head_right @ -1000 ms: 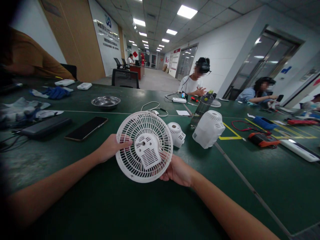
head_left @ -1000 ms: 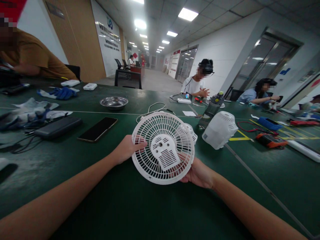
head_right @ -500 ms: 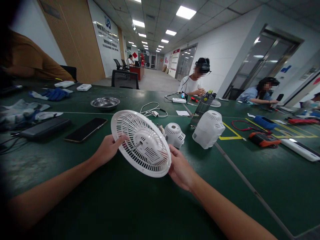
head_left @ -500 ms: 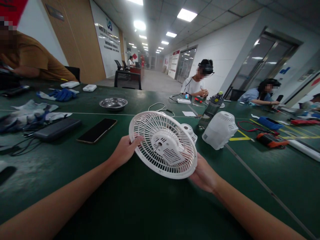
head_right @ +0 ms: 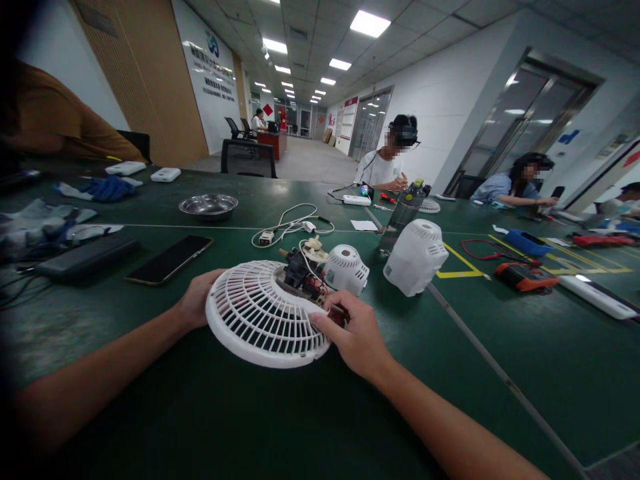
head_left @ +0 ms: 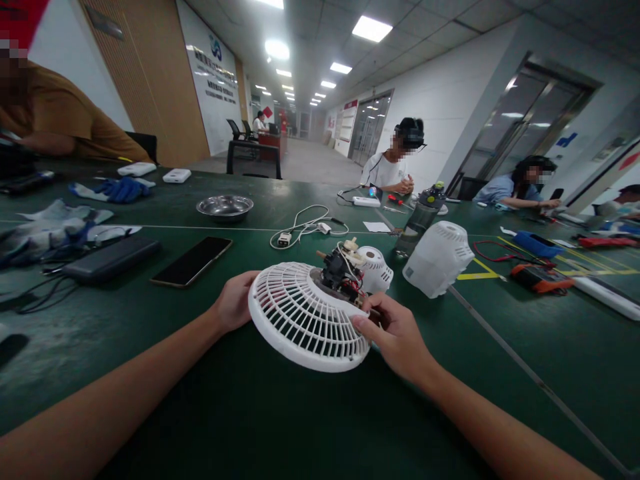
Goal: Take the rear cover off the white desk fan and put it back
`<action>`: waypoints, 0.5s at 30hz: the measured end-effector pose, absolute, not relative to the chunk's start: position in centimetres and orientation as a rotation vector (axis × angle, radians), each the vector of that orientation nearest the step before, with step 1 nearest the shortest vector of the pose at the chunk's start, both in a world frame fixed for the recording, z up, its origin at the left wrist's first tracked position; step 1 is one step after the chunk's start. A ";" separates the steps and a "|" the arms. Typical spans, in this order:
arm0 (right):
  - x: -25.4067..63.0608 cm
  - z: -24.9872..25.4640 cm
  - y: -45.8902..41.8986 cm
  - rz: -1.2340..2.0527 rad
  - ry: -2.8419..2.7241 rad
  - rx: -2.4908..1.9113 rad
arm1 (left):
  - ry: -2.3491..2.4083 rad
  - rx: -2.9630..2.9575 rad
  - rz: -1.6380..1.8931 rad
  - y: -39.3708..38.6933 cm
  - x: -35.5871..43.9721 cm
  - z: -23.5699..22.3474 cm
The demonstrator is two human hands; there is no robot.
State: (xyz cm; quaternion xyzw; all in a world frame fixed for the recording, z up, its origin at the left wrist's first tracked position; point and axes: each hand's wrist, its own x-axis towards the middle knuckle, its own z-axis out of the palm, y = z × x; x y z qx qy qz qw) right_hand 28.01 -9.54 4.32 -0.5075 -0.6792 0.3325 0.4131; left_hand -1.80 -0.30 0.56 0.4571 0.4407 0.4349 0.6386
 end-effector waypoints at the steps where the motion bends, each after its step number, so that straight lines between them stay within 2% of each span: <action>1: 28.0 4.1 -9.4 0.777 -1.747 -1.292 | 0.948 0.959 0.972 0.0 -1.8 0.6; 7: 28.0 3.1 -8.4 0.577 -1.940 -1.311 | 0.811 0.612 0.823 0.8 -1.4 0.9; 15: 28.9 3.8 -8.2 0.657 -1.947 -1.315 | 0.952 0.864 0.935 0.5 -0.3 0.5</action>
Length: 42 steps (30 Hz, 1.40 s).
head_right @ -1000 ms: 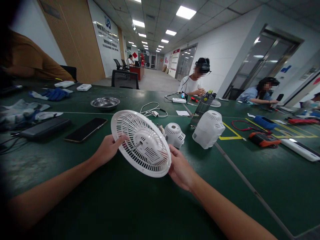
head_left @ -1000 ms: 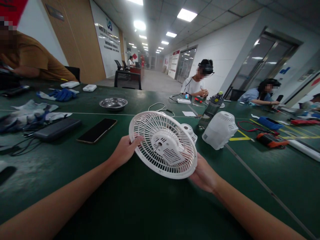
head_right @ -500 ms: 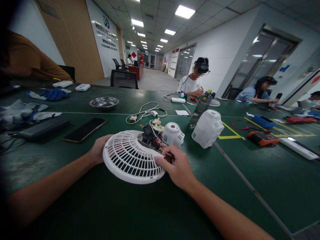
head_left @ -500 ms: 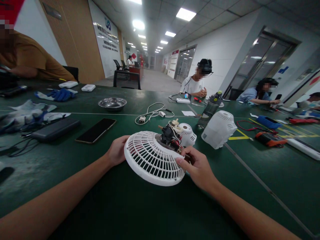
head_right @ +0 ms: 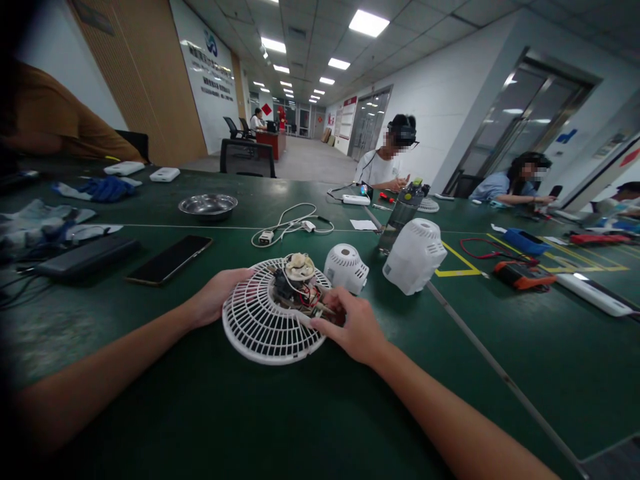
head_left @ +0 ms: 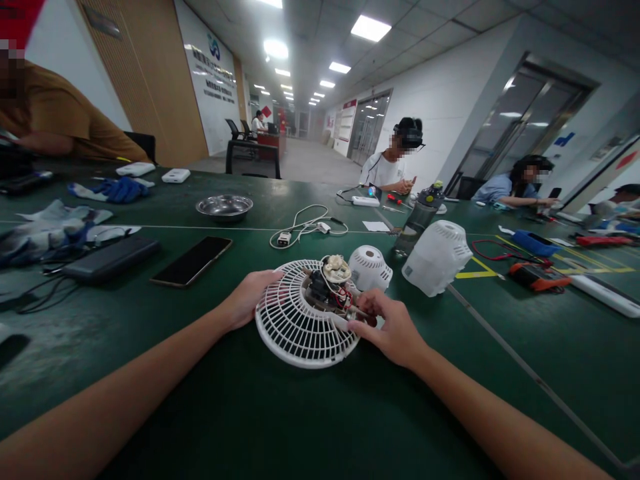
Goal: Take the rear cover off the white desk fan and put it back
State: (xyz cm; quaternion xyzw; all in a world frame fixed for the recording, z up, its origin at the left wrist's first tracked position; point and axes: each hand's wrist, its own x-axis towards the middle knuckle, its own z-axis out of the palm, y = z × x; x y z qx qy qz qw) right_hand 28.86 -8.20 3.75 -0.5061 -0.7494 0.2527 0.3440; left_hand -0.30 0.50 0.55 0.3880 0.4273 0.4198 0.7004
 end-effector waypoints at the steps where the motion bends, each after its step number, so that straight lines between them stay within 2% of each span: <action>1: 29.1 3.7 -8.0 0.711 -1.913 -1.303 | 0.957 0.911 0.939 0.4 -0.2 0.5; 6: 29.7 3.0 -7.3 1.023 -1.732 -1.266 | 1.020 1.070 0.970 0.1 0.0 0.4; 9: 29.5 3.0 -7.1 1.099 -1.697 -1.264 | 1.046 1.096 0.952 0.1 -0.2 0.3; 35: 29.2 2.4 -7.5 1.230 -1.335 -1.142 | 1.067 1.110 0.910 0.2 -0.3 0.3; 42: 29.5 2.3 -7.1 1.224 -1.507 -1.236 | 1.035 1.177 0.901 -0.1 -0.3 0.5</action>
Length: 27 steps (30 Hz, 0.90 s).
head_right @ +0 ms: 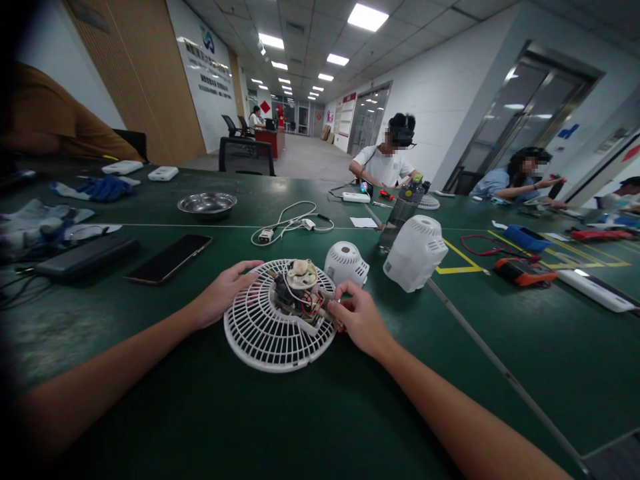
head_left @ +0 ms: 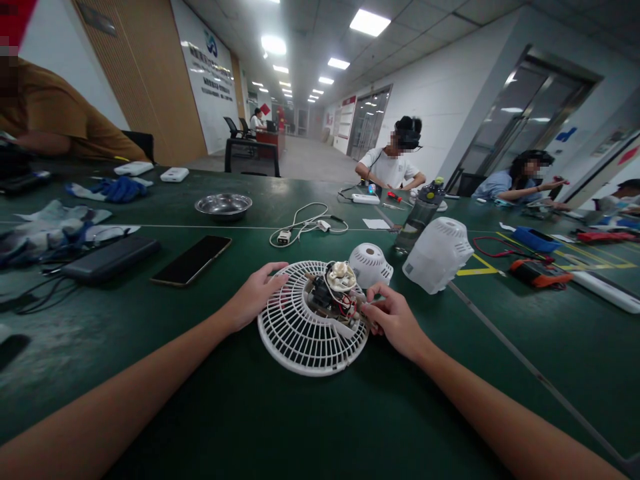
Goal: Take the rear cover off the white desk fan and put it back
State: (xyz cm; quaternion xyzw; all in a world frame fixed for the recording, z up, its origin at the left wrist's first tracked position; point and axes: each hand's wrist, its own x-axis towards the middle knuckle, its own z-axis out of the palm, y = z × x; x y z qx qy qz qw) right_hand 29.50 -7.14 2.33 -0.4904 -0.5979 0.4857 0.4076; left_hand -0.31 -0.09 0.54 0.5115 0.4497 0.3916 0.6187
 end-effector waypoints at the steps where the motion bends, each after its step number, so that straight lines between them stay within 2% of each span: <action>1: 29.6 2.3 -7.1 1.218 -1.526 -1.228 | 1.035 1.184 0.897 -0.1 -0.3 0.5; 4: 30.1 2.0 -6.6 1.087 -1.589 -1.218 | 1.037 1.190 0.895 -0.1 -0.4 0.4; 10: 33.5 2.0 -4.5 0.180 -1.682 -1.381 | 1.048 1.192 0.881 -0.2 -0.3 0.5; 13: 35.4 1.4 -2.8 -0.003 -1.733 -1.420 | 1.038 1.199 0.889 -0.1 -0.4 0.4; 20: 36.6 -0.3 -0.8 0.286 -1.831 -1.525 | 1.032 1.209 0.880 -0.2 -0.6 0.3; 24: 36.1 0.5 -1.0 0.427 -1.632 -1.571 | 1.037 1.229 0.888 -0.1 -0.5 0.3; 27: 35.0 1.7 -1.8 0.818 -1.253 -1.490 | 1.027 1.223 0.892 0.0 -0.5 0.2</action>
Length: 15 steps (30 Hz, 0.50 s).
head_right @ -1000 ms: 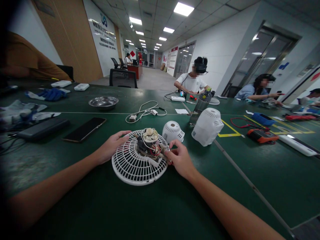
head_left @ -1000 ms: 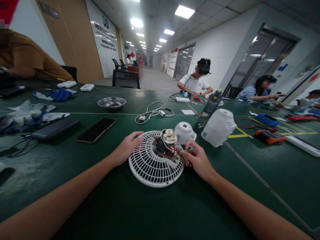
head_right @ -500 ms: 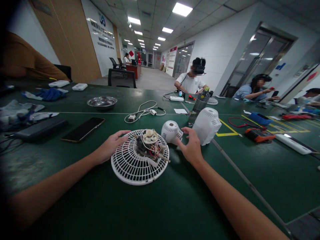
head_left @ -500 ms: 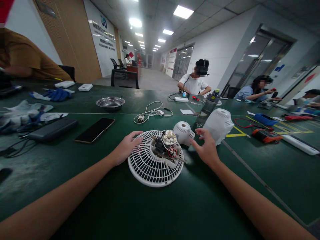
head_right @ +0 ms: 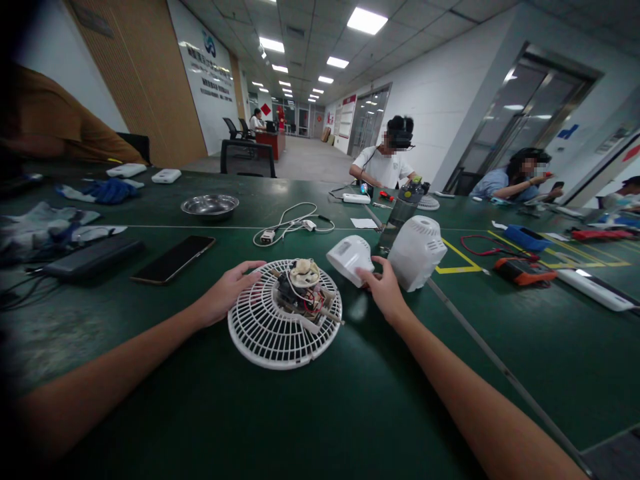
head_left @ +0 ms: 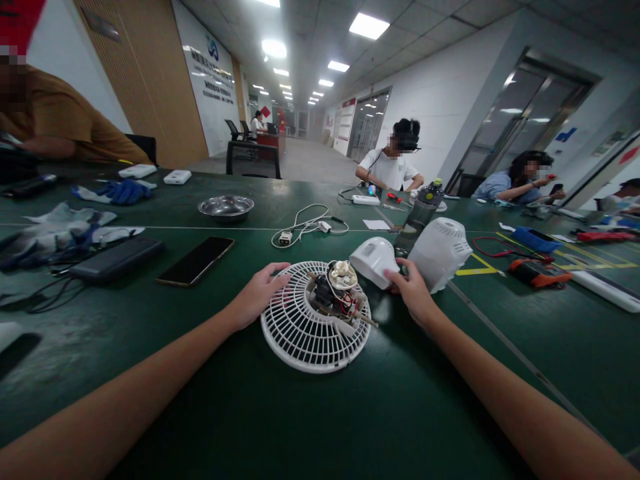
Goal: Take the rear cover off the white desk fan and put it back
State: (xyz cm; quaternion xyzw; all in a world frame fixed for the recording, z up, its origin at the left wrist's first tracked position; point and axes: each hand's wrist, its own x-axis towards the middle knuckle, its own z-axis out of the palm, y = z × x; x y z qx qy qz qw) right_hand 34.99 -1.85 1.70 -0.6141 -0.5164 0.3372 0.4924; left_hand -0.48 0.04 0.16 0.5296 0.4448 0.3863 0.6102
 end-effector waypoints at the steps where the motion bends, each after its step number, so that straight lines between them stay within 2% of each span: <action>1: 34.4 2.1 -2.3 1.002 -1.121 -1.410 | 1.024 1.219 0.896 0.1 -0.5 0.1; 3: 33.0 3.0 -3.4 1.324 -0.943 -1.225 | 1.022 1.212 0.902 0.1 -0.4 0.1; 5: 31.4 3.7 -4.8 1.395 -0.947 -1.102 | 1.025 1.212 0.908 0.1 -0.4 0.1; 9: 28.8 4.3 -7.4 1.087 -1.158 -1.004 | 1.039 1.244 0.897 -0.1 -0.3 0.3; 15: 27.9 4.3 -9.1 0.684 -1.696 -1.190 | 1.059 1.243 0.884 -0.3 -0.3 0.7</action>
